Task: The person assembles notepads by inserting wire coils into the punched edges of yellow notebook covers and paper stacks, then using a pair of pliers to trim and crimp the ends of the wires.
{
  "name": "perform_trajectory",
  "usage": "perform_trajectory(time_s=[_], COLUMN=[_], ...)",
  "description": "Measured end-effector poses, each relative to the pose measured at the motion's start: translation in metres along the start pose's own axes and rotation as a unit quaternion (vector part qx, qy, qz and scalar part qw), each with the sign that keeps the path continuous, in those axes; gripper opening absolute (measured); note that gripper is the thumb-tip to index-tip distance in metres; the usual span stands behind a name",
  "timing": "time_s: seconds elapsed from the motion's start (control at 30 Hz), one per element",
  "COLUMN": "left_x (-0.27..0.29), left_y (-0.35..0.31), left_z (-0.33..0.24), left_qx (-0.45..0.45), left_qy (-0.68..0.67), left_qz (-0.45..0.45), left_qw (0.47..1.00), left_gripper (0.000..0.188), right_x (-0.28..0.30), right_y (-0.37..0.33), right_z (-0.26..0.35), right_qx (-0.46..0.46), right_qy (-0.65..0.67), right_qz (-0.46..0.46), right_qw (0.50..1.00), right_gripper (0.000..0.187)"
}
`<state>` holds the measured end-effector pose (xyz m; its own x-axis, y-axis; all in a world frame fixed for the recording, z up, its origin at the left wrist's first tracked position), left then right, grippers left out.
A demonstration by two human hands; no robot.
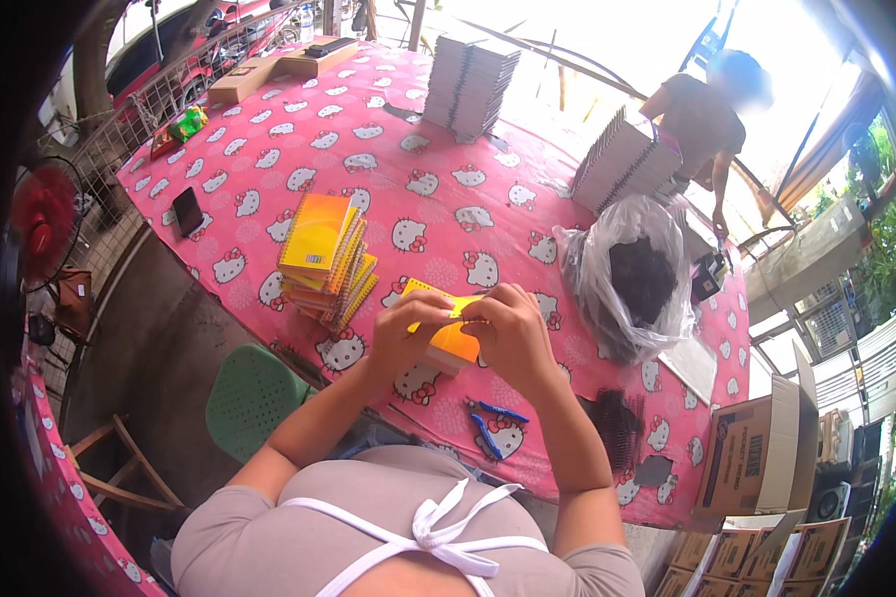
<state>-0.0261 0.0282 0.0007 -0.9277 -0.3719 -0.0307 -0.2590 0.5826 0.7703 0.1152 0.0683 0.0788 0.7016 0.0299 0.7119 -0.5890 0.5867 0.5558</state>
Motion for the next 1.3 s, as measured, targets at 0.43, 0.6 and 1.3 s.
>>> perform_trajectory(time_s=[0.43,0.6,1.3], left_x=[0.011,0.013,-0.004], left_y=[0.02,0.021,0.0], left_z=[-0.07,-0.079,0.022], left_qx=[-0.19,-0.21,0.294], left_qy=[0.07,0.084,-0.11], left_qz=[0.012,0.02,-0.059], left_qw=[0.979,0.974,0.948], left_gripper=[0.024,0.026,0.023], right_x=[0.027,0.029,-0.011], right_y=[-0.02,-0.019,0.014], right_z=[0.041,0.044,-0.024], right_qx=[0.13,0.129,-0.04], right_qy=[0.003,0.026,0.046], right_qz=[-0.167,-0.144,0.044], right_qw=[0.977,0.981,0.997], right_gripper=[0.024,0.024,0.017])
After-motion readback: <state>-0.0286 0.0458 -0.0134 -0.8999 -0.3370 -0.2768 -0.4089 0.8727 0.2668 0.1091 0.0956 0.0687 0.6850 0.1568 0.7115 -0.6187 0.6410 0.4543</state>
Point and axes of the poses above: each hand's wrist, its own y-axis towards the middle knuckle, its own x-axis out of the back of the hand, z = x × y, the point moved 5 cm from there along y, towards the middle knuckle, and after that the axes turned 5 degrees about -z, right-handed, at the moved point
